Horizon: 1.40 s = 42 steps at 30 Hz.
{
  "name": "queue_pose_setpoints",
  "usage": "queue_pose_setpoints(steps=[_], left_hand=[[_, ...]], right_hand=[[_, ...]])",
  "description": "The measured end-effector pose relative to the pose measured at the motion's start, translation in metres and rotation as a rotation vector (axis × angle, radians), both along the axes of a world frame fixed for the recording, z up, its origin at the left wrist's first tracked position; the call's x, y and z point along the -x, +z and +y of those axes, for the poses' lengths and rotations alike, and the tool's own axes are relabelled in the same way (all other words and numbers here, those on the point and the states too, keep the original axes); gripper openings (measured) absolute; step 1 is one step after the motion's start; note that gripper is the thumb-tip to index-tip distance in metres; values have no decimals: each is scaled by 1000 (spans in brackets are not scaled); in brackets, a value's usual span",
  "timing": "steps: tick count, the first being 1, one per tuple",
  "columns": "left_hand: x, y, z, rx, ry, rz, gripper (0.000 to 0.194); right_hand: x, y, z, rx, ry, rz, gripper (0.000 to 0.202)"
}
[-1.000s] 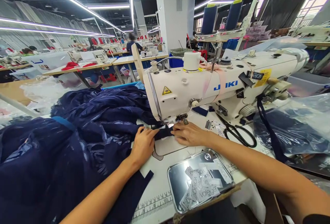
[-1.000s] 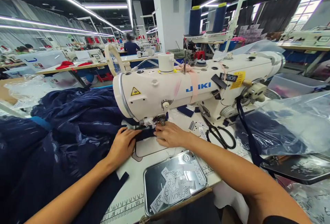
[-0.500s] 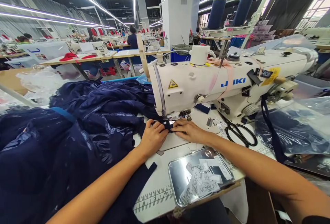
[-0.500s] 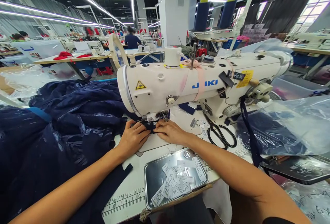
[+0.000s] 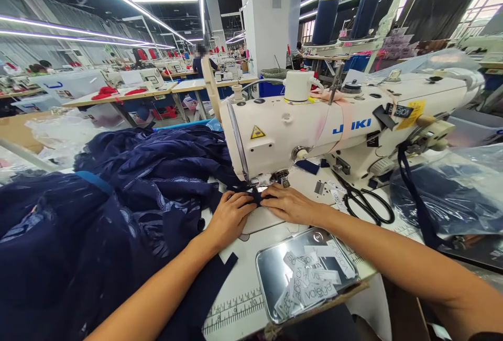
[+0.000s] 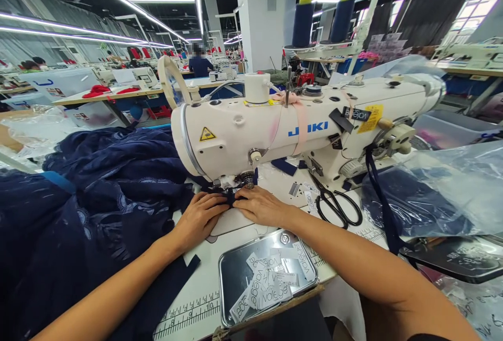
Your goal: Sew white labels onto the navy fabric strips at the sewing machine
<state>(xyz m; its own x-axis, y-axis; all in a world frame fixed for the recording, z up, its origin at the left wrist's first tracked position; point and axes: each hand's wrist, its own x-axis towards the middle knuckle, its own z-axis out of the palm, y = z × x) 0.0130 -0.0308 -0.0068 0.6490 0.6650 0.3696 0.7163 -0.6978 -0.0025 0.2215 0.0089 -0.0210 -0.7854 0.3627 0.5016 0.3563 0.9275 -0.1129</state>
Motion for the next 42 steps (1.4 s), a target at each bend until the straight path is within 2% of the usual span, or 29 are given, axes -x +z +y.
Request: queue_pose_setpoints(steps=[8,19,25,30,36,39,42], left_hand=[[1,2,-1,74,21,12,32],[2,6,3,109,45,15,34],[7,4,12,85,29,10,36],[10,1,20,60,23,3,37],[11,-1,30,21,45,4,35],[8,0,27,-33,75,15,31],[2,2,16,-140,154,55,23]], right_hand=[[-1,1,2,-21,10,-3,26],[4,4,-3,-48,-59,-90,23],[5,4,-3,-44,-98,-129,32],[4,4,-1,50,-134,-169,44],[2,5,4,153,-145,-195,48],[4,3,7,188,-174,-184,47],[8,3,9,190,-271,-180,45]])
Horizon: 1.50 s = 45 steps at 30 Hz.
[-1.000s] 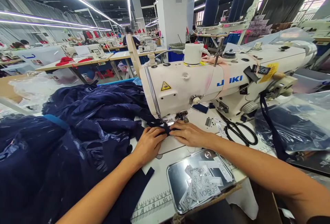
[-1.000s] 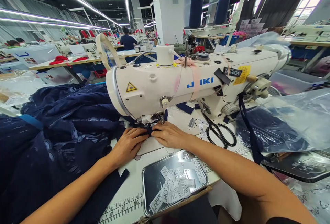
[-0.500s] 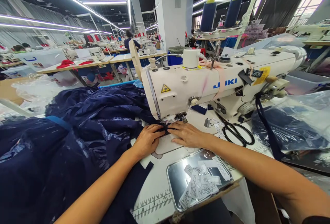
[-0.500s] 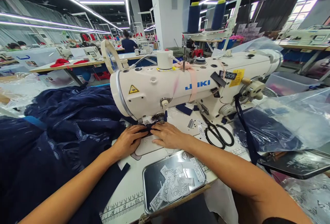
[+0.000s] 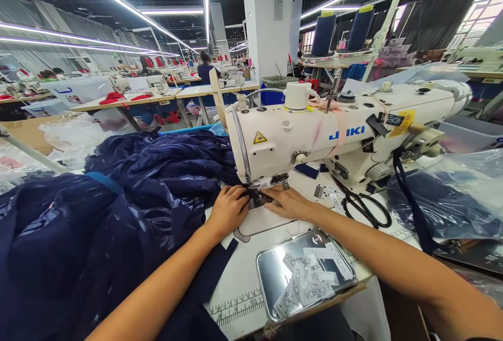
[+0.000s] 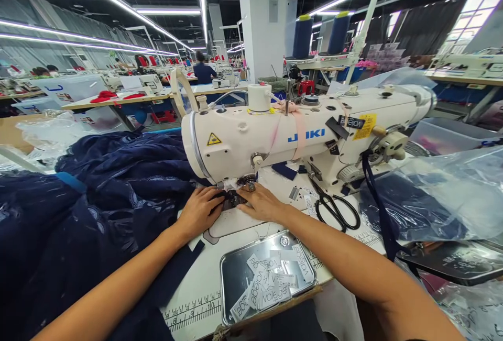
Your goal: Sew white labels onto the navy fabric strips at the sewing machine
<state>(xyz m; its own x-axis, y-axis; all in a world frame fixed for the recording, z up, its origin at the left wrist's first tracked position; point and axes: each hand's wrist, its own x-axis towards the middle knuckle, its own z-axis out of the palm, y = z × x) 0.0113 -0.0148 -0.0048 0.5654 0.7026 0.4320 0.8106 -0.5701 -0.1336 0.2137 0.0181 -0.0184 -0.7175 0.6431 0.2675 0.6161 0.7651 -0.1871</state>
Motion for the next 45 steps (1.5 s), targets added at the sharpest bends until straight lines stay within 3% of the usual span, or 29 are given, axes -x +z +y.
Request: queue_pose_setpoints(steps=[4,8,15,45], left_hand=[[-10,5,-18,-73,175,142,22],[-14,9,-18,-15,290,216,34],[-9,15,-1,100,258,218,42],[-12,12,16,131,256,178,33]], right_hand=[[4,8,-4,-85,-66,-115,46],[2,19,-15,-209,-36,-191,45],[-2,14,-25,-178,-45,-186,19],[17,8,-37,-213,-88,-131,29]])
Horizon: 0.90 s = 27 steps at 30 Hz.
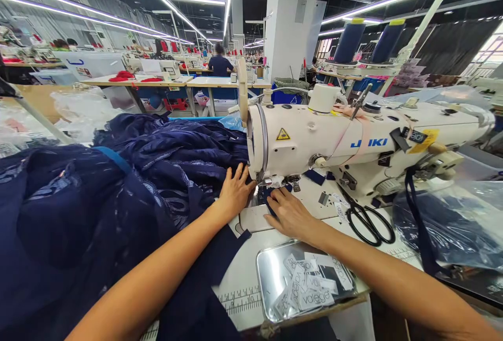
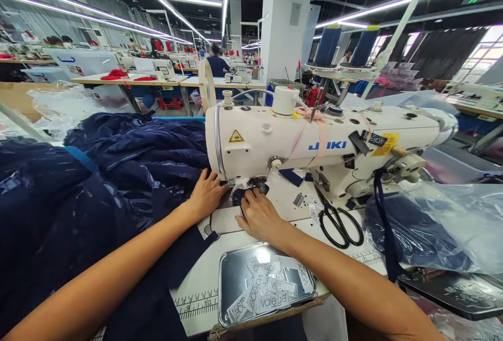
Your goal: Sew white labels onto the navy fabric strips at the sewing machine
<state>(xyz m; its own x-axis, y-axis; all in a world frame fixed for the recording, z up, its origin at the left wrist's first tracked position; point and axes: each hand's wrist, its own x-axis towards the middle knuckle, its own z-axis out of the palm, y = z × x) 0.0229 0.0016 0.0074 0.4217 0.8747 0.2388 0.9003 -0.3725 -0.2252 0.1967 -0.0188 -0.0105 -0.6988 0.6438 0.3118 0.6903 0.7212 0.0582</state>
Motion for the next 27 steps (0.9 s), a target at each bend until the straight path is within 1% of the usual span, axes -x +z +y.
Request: queue_pose_setpoints(steps=[4,11,13,14,16,17,18,20,21,22,23,24,25,27], left_hand=[[0,0,1,7,8,-15,30],[0,-5,-1,-39,22,-12,34],[-2,-4,-10,-54,9,-14,35],[-3,-1,-16,-60,-20,-13,35],[2,8,-34,-91,-110,-18,31],[8,15,-45,-125,-169,-28,28],[16,22,-55,-201,-175,-55,26],[39,36,-74,-443,-104,-83,22],[52,41,-82,-561,-40,-85,22],[65,44,-88,-642,18,-69,23],[77,45,-93,-680,50,-41,25],[85,45,-96,-659,72,-4,28],[91,42,-98,-616,61,37,31],[91,34,-102,-523,-19,106,35]], right_hand=[[1,-2,2,2,-4,8,29],[-7,0,14,-44,-16,-43,24],[-12,1,18,-58,-37,-70,25],[-14,2,20,-64,-44,-77,26],[-17,2,22,-69,-45,-82,27],[-18,2,23,-68,-42,-85,28],[-19,2,24,-66,-41,-88,28],[-20,1,24,-66,-39,-91,28],[-20,0,24,-68,-38,-91,28],[-19,0,24,-69,-36,-91,28],[-19,-1,24,-69,-34,-90,27],[-18,-1,24,-66,-35,-89,26],[-17,-1,25,-61,-37,-89,26],[-16,0,24,-44,-45,-92,26]])
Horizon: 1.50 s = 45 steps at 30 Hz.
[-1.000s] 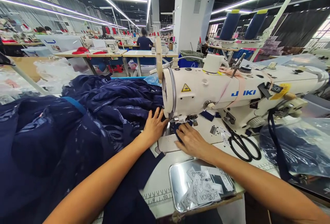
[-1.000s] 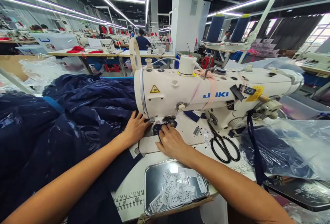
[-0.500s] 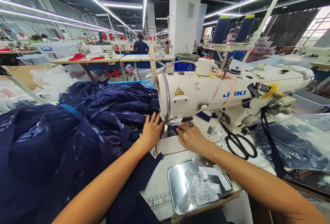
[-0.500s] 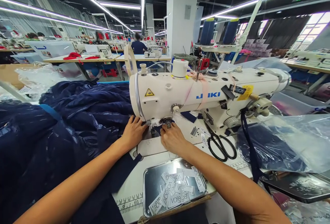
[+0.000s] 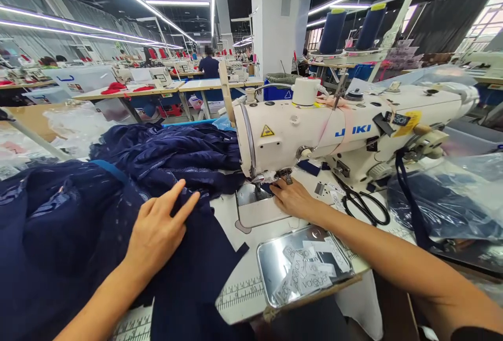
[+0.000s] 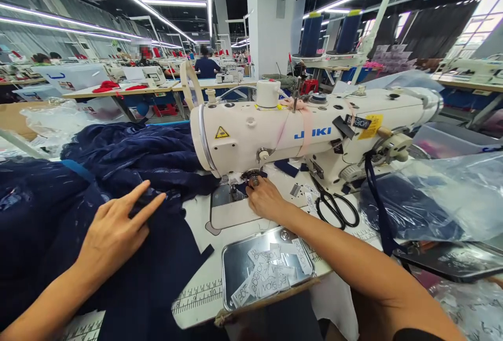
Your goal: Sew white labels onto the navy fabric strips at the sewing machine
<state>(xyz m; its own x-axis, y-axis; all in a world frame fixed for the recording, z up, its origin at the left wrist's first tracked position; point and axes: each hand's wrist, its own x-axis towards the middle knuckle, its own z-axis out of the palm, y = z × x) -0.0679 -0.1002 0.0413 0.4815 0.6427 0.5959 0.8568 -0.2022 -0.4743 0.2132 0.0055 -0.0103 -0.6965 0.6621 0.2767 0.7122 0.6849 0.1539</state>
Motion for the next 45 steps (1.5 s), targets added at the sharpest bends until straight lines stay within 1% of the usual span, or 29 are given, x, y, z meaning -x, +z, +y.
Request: queue_pose_setpoints(steps=[2,4,6,7,10,12,13,15,17,18,20,22,24,26,29,32,34,35,37,41,43,45], left_hand=[[-13,-7,-6,40,-98,58,36],[-32,-8,-14,50,-189,52,31],[-50,-1,-23,78,-278,-18,25],[-58,4,-26,109,-327,-72,22],[-78,16,-22,276,-466,-280,20],[-93,14,-9,449,-467,-443,24],[-101,10,0,550,-428,-520,27],[-115,-3,20,775,-326,-641,30],[-123,-18,38,889,-241,-725,30],[-125,-25,44,907,-204,-736,28],[-123,-35,50,888,-126,-715,26],[-119,-39,49,819,-80,-689,28],[-115,-38,45,742,-86,-711,32],[-114,-35,42,706,-110,-776,35],[-115,-31,38,784,-154,-918,32],[-116,-27,36,893,-198,-1064,29],[-116,-24,34,939,-201,-1154,28],[-115,-22,33,959,-195,-1196,28],[-115,-19,31,998,-185,-1268,28],[-115,-13,26,1079,-203,-1344,28],[-114,-11,23,1116,-207,-1379,28],[-113,-8,21,1161,-212,-1442,30]], right_hand=[[-2,4,-1,32,0,-11,26],[-9,10,-3,87,27,-14,26],[-21,18,-7,129,48,25,27],[-29,23,-10,142,55,41,24],[-54,36,-28,211,104,81,12],[-68,43,-43,306,155,86,12],[-73,45,-51,356,179,81,11],[-79,46,-65,428,213,55,8],[-80,44,-74,452,225,20,4],[-79,42,-77,452,217,4,4],[-76,37,-81,450,183,-7,8],[-73,32,-83,469,156,19,8],[-72,28,-85,501,158,69,6],[-72,27,-86,516,178,131,8],[-76,29,-87,494,183,286,10],[-79,36,-83,432,119,491,10],[-77,41,-81,423,90,617,10],[-74,43,-80,449,88,682,9],[-62,45,-79,553,92,822,7],[-25,41,-78,808,99,1054,7],[-7,37,-77,871,104,1107,7],[6,33,-74,882,99,1137,7]])
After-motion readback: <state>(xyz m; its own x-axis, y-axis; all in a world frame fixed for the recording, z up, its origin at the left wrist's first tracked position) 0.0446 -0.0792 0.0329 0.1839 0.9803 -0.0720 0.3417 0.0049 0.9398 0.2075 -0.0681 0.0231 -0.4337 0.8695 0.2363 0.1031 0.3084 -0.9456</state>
